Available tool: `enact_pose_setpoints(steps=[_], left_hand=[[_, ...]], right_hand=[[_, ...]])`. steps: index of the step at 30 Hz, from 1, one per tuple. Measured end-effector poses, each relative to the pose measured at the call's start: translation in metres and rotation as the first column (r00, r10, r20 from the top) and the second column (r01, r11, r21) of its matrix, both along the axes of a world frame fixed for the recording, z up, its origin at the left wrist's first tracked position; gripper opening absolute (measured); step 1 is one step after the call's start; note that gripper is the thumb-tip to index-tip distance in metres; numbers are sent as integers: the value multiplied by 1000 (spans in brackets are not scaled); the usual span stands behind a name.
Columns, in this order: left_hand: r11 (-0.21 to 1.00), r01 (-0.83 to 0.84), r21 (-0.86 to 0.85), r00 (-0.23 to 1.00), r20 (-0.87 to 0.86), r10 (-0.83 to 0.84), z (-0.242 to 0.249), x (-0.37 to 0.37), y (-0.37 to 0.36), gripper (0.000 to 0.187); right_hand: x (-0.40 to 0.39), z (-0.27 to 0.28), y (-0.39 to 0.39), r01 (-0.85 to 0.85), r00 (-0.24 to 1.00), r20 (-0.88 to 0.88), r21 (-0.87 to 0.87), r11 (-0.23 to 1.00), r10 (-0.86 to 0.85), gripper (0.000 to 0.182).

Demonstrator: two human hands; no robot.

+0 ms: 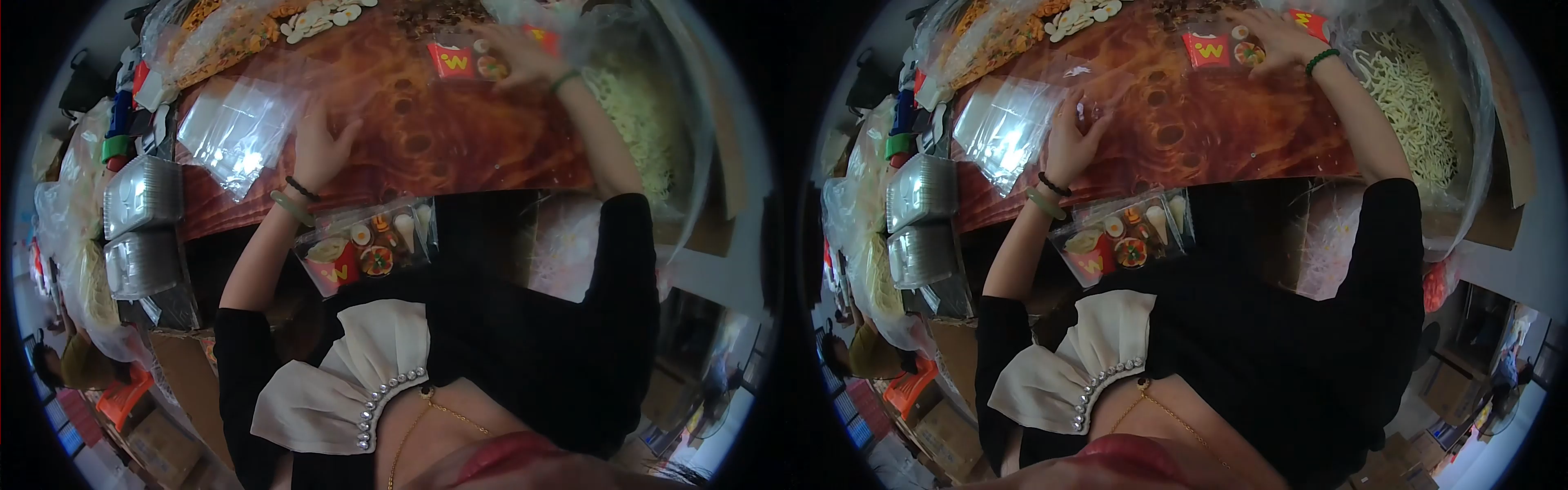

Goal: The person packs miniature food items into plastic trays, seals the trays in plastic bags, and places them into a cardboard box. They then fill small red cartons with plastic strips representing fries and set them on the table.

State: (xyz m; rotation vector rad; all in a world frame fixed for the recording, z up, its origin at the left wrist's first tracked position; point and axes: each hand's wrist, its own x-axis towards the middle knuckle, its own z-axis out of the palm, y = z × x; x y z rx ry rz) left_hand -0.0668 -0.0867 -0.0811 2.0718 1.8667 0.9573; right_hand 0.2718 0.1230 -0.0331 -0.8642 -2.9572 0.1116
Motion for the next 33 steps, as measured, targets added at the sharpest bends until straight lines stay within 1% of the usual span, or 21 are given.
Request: enact_pose_setpoints(steps=[1, 2, 3, 4, 5, 7, 9, 11, 13, 15, 17, 19, 20, 22, 24, 26, 27, 29, 31, 32, 33], left_hand=[[1000, -15, -3, 1000, -4, 15, -5, -4, 1, 58], [995, 1, 97, 999, -51, 4, -11, -9, 2, 49], [981, 17, 191, 995, -100, 2, -16, -15, 2, 40], [983, -10, 182, 994, -104, 29, -21, -18, 2, 40], [977, -9, 214, 991, -125, 37, -26, -19, 3, 38], [967, 10, 255, 986, -164, 33, -30, -19, 6, 35], [959, -14, 282, 979, -191, 70, -33, -10, 6, 33], [949, -20, 314, 974, -208, 90, -35, -8, 10, 31], [946, 57, 320, 982, -186, 4, -37, -10, 17, 24], [941, 83, 329, 982, -188, -21, -35, -16, 21, 20], [937, 100, 335, 980, -198, -34, -38, -19, 25, 17], [938, -55, 343, 966, -218, 137, -41, -20, 28, 17], [937, -71, 343, 963, -222, 154, -44, -19, 28, 17], [947, -120, 299, 986, -74, 148, -37, -11, 26, 23], [929, -119, 350, 975, -136, 176, -38, -12, 26, 31], [940, -138, 311, 988, -23, 153, -54, -22, 37, 23], [937, -167, 308, 982, -36, 186, -50, -25, 35, 23], [976, -194, 98, 981, 44, 190, -37, -27, 35, 15], [966, -244, 90, 968, 83, 236, -39, -26, 38, 12], [956, -279, 85, 955, 125, 268, -40, -27, 38, 10], [955, -285, 84, 954, 124, 274, -40, -28, 38, 10]], right_hand=[[4, -9, 8, 7, 1000, -2, -56, 998, -8, 109], [8, -20, 13, -10, 1000, -6, -60, 998, 10, 109], [9, -31, 16, -38, 997, -63, -16, 999, 37, 109], [6, -37, 19, -69, 990, -121, 26, 997, 72, 109], [4, -43, 21, -99, 987, -129, 17, 995, 101, 109], [0, -41, 6, -13, 1000, -18, 57, 998, 14, 106], [-12, -30, -25, 12, 1000, 4, 25, 1000, -12, 106], [-31, -17, -54, 166, 978, 134, -58, 984, -157, 105], [-38, -25, -69, 171, 980, 112, -31, 985, -167, 104], [-44, -32, -80, 174, 981, 87, 0, 985, -173, 104], [-50, -37, -87, 223, 974, 11, 83, 971, -225, 102], [-53, -41, -91, 234, 972, 3, 98, 967, -236, 101], [-57, -42, -93, 243, 970, -6, 111, 964, -243, 100], [-59, -41, -92, 217, 976, -25, 102, 971, -216, 99], [-63, -40, -93, 207, 978, -41, 83, 975, -204, 97], [-66, -30, -99, 161, 986, -53, 68, 985, -158, 96], [-66, -25, -103, 151, 988, -39, 40, 988, -150, 96], [-68, -17, -114, 135, 991, -24, 12, 991, -135, 96], [-72, -10, -125, 30, 997, -76, -51, 998, -34, 96], [-77, -5, -129, 21, 997, -76, -52, 998, -24, 96], [-84, 0, -134, -41, 994, -100, -61, 997, 34, 96]])
